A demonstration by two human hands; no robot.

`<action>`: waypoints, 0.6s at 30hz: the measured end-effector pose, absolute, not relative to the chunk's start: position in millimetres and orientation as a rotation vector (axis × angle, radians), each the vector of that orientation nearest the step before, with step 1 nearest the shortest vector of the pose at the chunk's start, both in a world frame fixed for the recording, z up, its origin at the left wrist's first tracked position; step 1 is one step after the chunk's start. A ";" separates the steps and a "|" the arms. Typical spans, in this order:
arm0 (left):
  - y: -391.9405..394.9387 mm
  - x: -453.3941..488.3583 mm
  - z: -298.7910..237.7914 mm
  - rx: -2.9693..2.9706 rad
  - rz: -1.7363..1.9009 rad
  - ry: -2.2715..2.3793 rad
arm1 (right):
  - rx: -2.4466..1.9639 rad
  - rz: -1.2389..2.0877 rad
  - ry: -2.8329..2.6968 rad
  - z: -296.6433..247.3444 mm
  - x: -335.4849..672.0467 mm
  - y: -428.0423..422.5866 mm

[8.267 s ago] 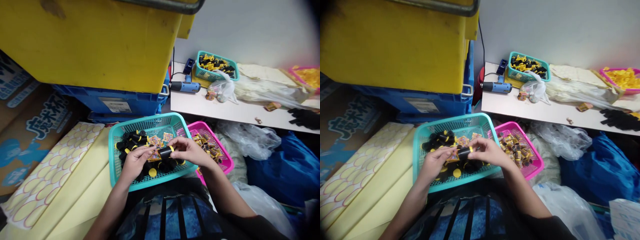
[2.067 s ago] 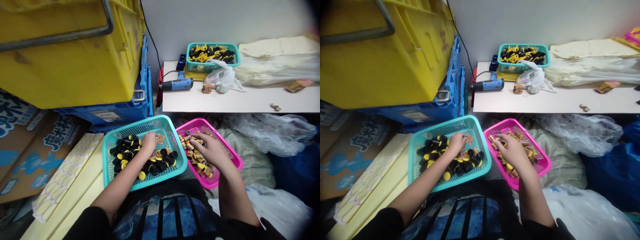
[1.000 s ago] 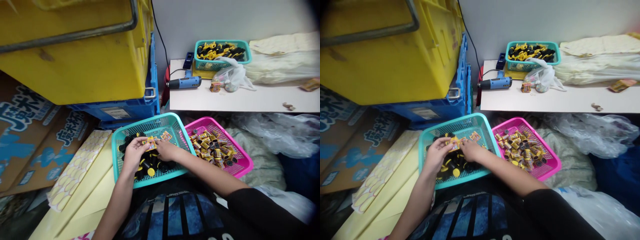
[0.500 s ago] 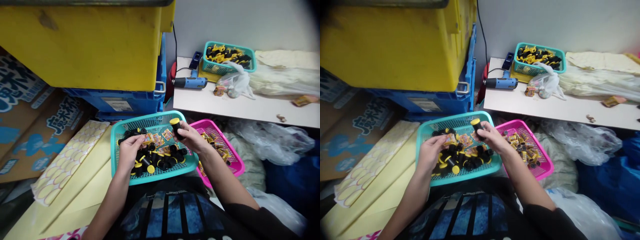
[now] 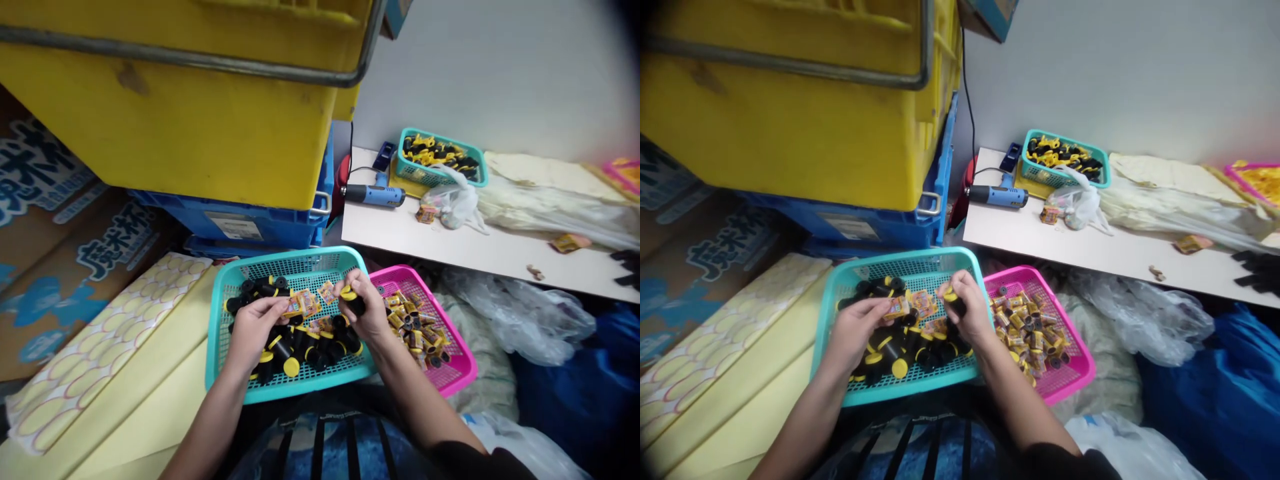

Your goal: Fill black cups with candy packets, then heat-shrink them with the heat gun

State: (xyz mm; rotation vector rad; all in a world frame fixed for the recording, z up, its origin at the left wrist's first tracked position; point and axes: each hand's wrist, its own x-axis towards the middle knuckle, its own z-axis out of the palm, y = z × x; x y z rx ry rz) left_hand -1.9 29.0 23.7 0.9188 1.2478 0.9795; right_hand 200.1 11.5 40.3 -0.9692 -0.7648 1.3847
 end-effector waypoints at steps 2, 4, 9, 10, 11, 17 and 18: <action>30.2 -2.4 24.7 0.920 0.981 1.260 | -0.970 1.398 -0.738 36.7 198.8 12.5; 30.9 -4.1 26.4 0.914 0.978 1.277 | -1.031 1.399 -0.761 33.9 197.6 13.3; 33.2 -15.6 22.8 0.885 0.916 1.310 | -1.331 1.529 -0.968 30.0 198.2 14.4; 34.4 -18.6 20.1 0.867 0.914 1.312 | -1.434 1.512 -1.078 30.0 198.9 14.5; 35.8 -21.5 17.1 0.845 0.906 1.318 | -1.570 1.437 -1.220 30.5 199.5 14.6; 44.3 -38.4 -5.2 0.729 0.857 1.343 | -2.189 0.806 -1.671 41.3 197.6 13.8; 46.1 -40.9 -10.0 0.720 0.852 1.336 | -2.175 0.823 -1.650 42.1 197.1 14.1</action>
